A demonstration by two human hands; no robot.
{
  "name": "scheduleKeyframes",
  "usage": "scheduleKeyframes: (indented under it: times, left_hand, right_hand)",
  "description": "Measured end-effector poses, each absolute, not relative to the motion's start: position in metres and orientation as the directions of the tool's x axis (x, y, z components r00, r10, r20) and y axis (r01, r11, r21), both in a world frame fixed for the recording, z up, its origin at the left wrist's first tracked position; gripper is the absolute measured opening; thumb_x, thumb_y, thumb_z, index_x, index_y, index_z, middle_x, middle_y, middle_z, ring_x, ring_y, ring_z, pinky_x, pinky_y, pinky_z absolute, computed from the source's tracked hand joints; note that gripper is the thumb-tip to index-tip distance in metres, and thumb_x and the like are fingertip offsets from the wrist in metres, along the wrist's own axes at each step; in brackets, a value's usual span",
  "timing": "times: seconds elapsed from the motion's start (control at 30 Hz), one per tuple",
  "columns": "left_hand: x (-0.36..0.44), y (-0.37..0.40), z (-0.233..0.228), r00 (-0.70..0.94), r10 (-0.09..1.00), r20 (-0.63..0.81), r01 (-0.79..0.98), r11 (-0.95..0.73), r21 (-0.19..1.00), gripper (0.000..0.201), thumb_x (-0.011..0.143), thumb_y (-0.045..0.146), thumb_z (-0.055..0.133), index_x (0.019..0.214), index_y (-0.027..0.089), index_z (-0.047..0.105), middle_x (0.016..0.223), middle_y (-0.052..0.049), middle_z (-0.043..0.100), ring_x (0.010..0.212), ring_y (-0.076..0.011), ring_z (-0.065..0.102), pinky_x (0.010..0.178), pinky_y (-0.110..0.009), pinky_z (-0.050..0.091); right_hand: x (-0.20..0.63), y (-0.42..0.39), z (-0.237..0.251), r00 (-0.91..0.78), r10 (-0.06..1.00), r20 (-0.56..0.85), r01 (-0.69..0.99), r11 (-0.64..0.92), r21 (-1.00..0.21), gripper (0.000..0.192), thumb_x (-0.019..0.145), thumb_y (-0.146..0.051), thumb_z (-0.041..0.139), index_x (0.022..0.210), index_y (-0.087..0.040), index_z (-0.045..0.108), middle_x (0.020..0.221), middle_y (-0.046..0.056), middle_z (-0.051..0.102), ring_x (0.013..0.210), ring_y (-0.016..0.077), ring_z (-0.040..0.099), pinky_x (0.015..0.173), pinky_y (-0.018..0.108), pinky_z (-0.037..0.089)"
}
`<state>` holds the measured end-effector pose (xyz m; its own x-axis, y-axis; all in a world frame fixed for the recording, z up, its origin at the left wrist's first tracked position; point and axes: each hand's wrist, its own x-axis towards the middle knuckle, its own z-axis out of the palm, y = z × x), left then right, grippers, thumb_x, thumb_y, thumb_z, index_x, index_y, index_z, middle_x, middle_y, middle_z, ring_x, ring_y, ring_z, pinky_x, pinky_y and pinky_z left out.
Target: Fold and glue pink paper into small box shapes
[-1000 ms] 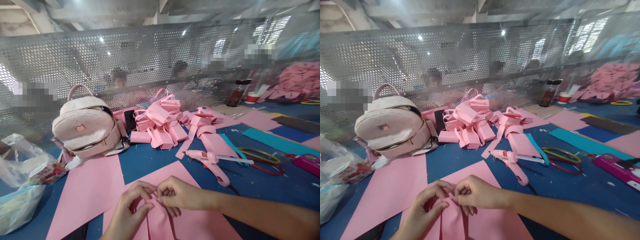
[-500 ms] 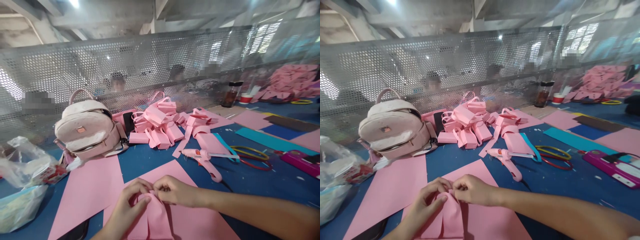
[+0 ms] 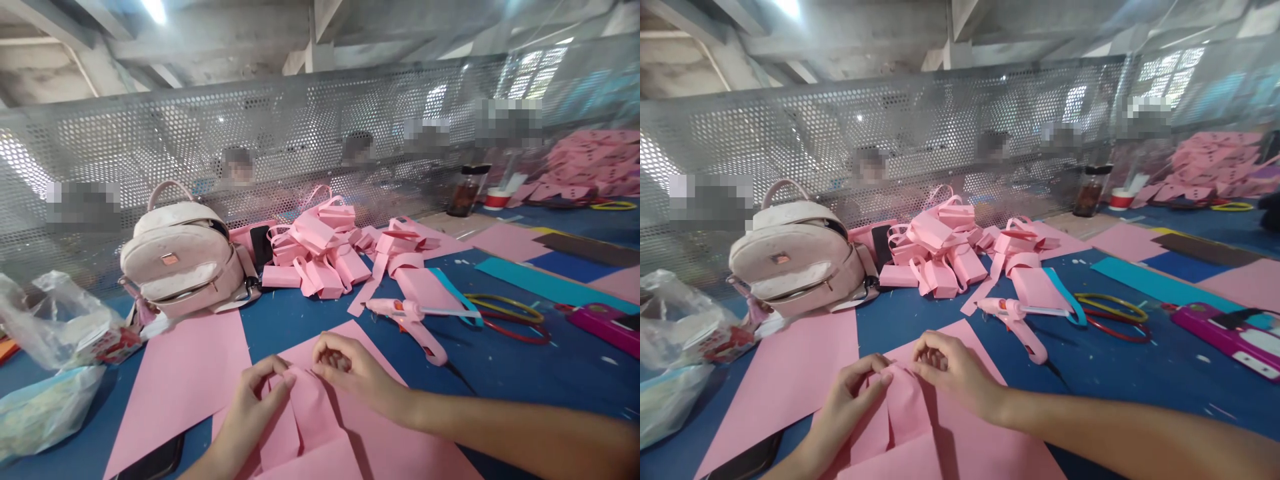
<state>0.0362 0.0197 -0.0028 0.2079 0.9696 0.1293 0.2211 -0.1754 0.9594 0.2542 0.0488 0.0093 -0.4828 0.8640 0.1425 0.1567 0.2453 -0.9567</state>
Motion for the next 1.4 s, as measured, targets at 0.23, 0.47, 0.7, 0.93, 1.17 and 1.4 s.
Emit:
scheduleKeyframes:
  times: [0.23, 0.47, 0.7, 0.93, 1.17, 1.4]
  left_hand:
    - [0.036, 0.021, -0.01, 0.174, 0.972, 0.155, 0.249, -0.196, 0.949, 0.03, 0.088, 0.044, 0.066, 0.073, 0.018, 0.065, 0.077, -0.004, 0.068, 0.085, -0.0215, 0.064, 0.087, -0.03, 0.052]
    - [0.039, 0.017, -0.008, 0.181, 0.968, 0.175, 0.238, -0.216, 0.947, 0.027, 0.09, 0.038, 0.064, 0.072, 0.018, 0.067, 0.078, -0.004, 0.068, 0.083, -0.0201, 0.064, 0.093, -0.035, 0.052]
    - [0.037, 0.019, -0.013, 0.217, 0.963, 0.157, 0.253, -0.211, 0.944, 0.024, 0.091, 0.034, 0.064, 0.074, 0.018, 0.066, 0.08, -0.004, 0.068, 0.086, -0.0205, 0.065, 0.098, -0.037, 0.051]
    - [0.04, 0.017, -0.012, 0.224, 0.961, 0.164, 0.235, -0.217, 0.947, 0.019, 0.089, 0.028, 0.065, 0.073, 0.018, 0.064, 0.08, -0.003, 0.068, 0.087, -0.0201, 0.067, 0.098, -0.035, 0.052]
    - [0.038, 0.014, -0.012, 0.253, 0.948, 0.194, 0.254, -0.259, 0.932, 0.014, 0.088, 0.022, 0.063, 0.075, 0.019, 0.066, 0.082, -0.003, 0.067, 0.081, -0.0166, 0.065, 0.096, -0.033, 0.052]
    - [0.039, 0.01, -0.007, 0.045, 0.966, 0.256, 0.26, -0.258, 0.93, 0.018, 0.089, 0.031, 0.063, 0.075, 0.019, 0.064, 0.077, -0.002, 0.064, 0.075, -0.0157, 0.061, 0.071, -0.022, 0.05]
  right_hand:
    - [0.255, 0.052, 0.005, -0.446, 0.871, 0.204, 0.192, 0.316, -0.929, 0.025, 0.083, -0.043, 0.077, 0.08, -0.019, 0.073, 0.075, -0.001, 0.054, 0.062, 0.0118, 0.043, 0.057, 0.025, 0.034]
    - [0.253, 0.05, 0.004, -0.445, 0.877, 0.182, 0.2, 0.295, -0.934, 0.016, 0.08, -0.032, 0.078, 0.074, -0.018, 0.072, 0.072, -0.002, 0.054, 0.061, 0.0109, 0.043, 0.055, 0.024, 0.032]
    - [0.25, 0.053, 0.002, -0.498, 0.861, 0.1, 0.201, 0.227, -0.953, 0.004, 0.075, -0.015, 0.068, 0.073, -0.017, 0.066, 0.072, -0.003, 0.053, 0.059, 0.0098, 0.042, 0.055, 0.023, 0.034]
    - [0.252, 0.055, 0.005, -0.542, 0.837, 0.074, 0.222, 0.228, -0.948, 0.013, 0.084, -0.026, 0.069, 0.075, -0.018, 0.064, 0.076, -0.002, 0.053, 0.063, 0.0107, 0.041, 0.058, 0.025, 0.032]
    - [0.251, 0.049, 0.007, -0.58, 0.805, 0.121, 0.139, 0.244, -0.96, 0.013, 0.088, -0.016, 0.059, 0.077, -0.02, 0.054, 0.082, -0.003, 0.051, 0.074, 0.0129, 0.047, 0.069, 0.025, 0.039]
    - [0.254, 0.05, 0.002, -0.557, 0.829, 0.056, 0.221, 0.213, -0.952, 0.014, 0.084, -0.026, 0.072, 0.091, -0.021, 0.061, 0.084, -0.003, 0.059, 0.076, 0.0143, 0.051, 0.071, 0.026, 0.041]
